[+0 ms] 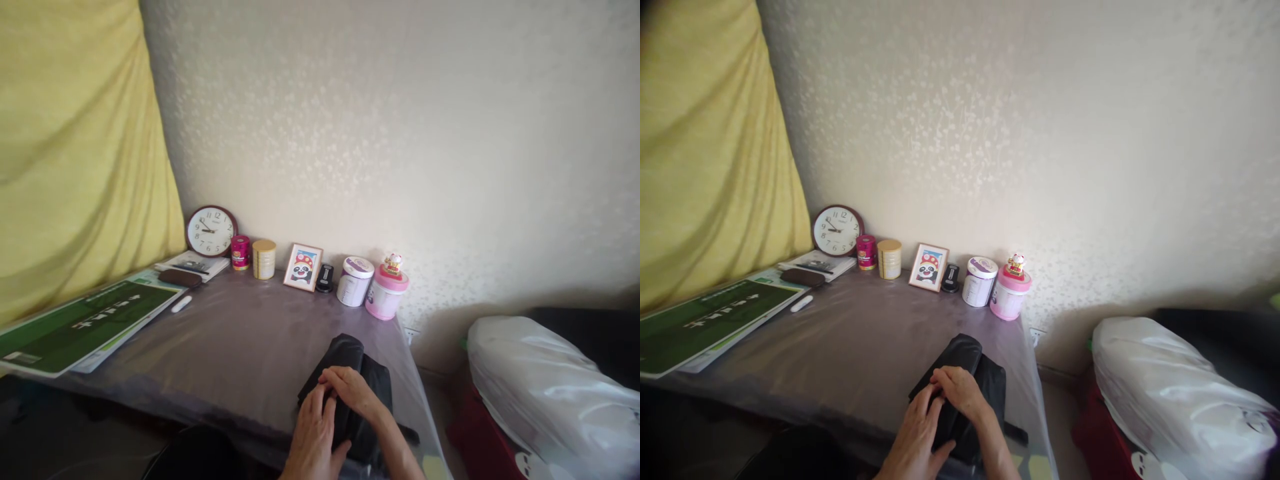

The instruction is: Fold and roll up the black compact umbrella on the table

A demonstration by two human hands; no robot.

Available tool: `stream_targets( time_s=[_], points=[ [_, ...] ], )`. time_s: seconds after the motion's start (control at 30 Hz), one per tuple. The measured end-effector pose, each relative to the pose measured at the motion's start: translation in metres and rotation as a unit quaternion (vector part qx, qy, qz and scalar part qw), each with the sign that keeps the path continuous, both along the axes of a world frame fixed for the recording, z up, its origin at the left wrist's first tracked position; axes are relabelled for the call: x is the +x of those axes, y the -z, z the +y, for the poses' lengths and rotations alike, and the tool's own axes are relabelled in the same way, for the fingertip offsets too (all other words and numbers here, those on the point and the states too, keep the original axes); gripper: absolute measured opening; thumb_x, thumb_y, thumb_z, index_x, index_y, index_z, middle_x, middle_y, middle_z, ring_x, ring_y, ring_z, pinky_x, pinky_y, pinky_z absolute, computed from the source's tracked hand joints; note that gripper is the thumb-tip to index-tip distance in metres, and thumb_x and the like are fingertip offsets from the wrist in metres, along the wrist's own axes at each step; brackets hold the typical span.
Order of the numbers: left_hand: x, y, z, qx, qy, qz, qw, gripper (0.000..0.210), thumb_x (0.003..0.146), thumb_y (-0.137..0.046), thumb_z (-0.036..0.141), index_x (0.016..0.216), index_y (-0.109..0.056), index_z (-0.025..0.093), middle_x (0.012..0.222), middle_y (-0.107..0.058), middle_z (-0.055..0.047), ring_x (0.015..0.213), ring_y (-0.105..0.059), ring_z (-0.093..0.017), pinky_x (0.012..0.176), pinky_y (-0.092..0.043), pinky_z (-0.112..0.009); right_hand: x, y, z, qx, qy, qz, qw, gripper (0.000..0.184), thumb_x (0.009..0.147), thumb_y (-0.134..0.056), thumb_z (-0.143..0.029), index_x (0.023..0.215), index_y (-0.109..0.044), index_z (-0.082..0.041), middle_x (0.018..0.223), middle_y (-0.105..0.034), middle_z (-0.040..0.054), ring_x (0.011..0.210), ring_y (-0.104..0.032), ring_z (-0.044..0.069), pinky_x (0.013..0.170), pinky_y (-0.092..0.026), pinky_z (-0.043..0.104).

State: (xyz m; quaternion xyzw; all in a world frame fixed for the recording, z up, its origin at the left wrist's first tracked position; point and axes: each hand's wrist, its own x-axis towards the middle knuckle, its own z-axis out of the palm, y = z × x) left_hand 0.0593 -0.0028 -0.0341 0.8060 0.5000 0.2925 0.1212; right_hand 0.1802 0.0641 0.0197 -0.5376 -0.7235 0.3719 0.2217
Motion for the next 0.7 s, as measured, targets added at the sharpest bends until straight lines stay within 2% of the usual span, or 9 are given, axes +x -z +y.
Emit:
stream_targets(
  time_s=[0.07, 0.17, 0.3, 0.37, 0.47, 0.6, 0.7],
  points=[
    [0.005, 0.019, 0.003, 0.000, 0.012, 0.003, 1.000, 0.055, 0.069, -0.055, 0.025, 0.121, -0.043, 0.011, 0.136, -0.038, -0.022, 0.126, -0.038, -0.033, 0.099, -0.041, -0.046, 0.001, 0.000, -0.004, 0.052, -0.013, -0.023, 0.998, 0.035, 0.088, -0.039, -0.037, 0.079, -0.069, -0.021, 0.075, -0.070, 0.0004, 0.066, -0.062, 0.013, 0.063, -0.044, 0.022],
    [0.010, 0.040, 0.004, 0.015, 0.000, 0.003, 1.000, 0.054, 0.069, -0.052, 0.019, 0.121, -0.039, 0.009, 0.137, -0.035, -0.025, 0.128, -0.035, -0.033, 0.098, -0.041, -0.046, 0.002, 0.001, -0.011, 0.168, -0.009, -0.059, 0.984, 0.029, 0.089, -0.042, -0.032, 0.085, -0.069, -0.024, 0.083, -0.071, 0.0004, 0.078, -0.061, 0.015, 0.073, -0.045, 0.025],
    [0.013, 0.050, 0.005, 0.038, 0.009, 0.002, 0.999, 0.060, 0.065, -0.052, 0.013, 0.123, -0.036, 0.011, 0.140, -0.031, -0.024, 0.129, -0.033, -0.032, 0.099, -0.041, -0.046, 0.011, 0.013, -0.007, 0.280, -0.017, -0.093, 0.955, 0.025, 0.089, -0.045, -0.026, 0.090, -0.070, -0.024, 0.100, -0.070, 0.0026, 0.104, -0.055, 0.019, 0.094, -0.038, 0.034],
    [0.012, 0.051, 0.006, 0.049, 0.027, 0.004, 0.998, 0.061, 0.064, -0.052, 0.012, 0.123, -0.036, 0.012, 0.142, -0.029, -0.024, 0.130, -0.031, -0.032, 0.098, -0.042, -0.046, 0.017, 0.022, 0.002, 0.294, -0.016, -0.109, 0.950, 0.025, 0.090, -0.044, -0.026, 0.093, -0.069, -0.025, 0.106, -0.069, 0.0021, 0.114, -0.050, 0.020, 0.102, -0.030, 0.041],
    [0.010, 0.050, 0.006, 0.054, 0.033, 0.000, 0.998, 0.060, 0.066, -0.052, 0.011, 0.123, -0.036, 0.012, 0.143, -0.028, -0.023, 0.130, -0.031, -0.031, 0.098, -0.043, -0.045, 0.023, 0.031, 0.022, 0.285, 0.000, -0.131, 0.950, 0.027, 0.091, -0.042, -0.026, 0.095, -0.068, -0.027, 0.107, -0.068, 0.0006, 0.117, -0.049, 0.020, 0.106, -0.023, 0.047],
    [0.008, 0.045, 0.004, 0.022, 0.032, -0.001, 0.999, 0.057, 0.068, -0.051, 0.012, 0.124, -0.039, 0.011, 0.144, -0.026, -0.022, 0.130, -0.031, -0.029, 0.100, -0.041, -0.042, 0.028, 0.034, 0.050, 0.267, 0.031, -0.145, 0.952, 0.029, 0.090, -0.041, -0.025, 0.091, -0.069, -0.028, 0.104, -0.069, -0.0004, 0.115, -0.050, 0.020, 0.105, -0.023, 0.047],
    [0.007, 0.036, 0.003, -0.018, 0.032, 0.000, 0.999, 0.066, 0.069, -0.049, 0.012, 0.133, -0.031, 0.012, 0.145, -0.024, -0.019, 0.132, -0.028, -0.029, 0.102, -0.038, -0.044, 0.032, 0.037, 0.066, 0.264, 0.078, -0.132, 0.952, 0.030, 0.089, -0.040, -0.026, 0.092, -0.069, -0.025, 0.108, -0.068, 0.0028, 0.115, -0.050, 0.020, 0.103, -0.028, 0.042]
  ],
)
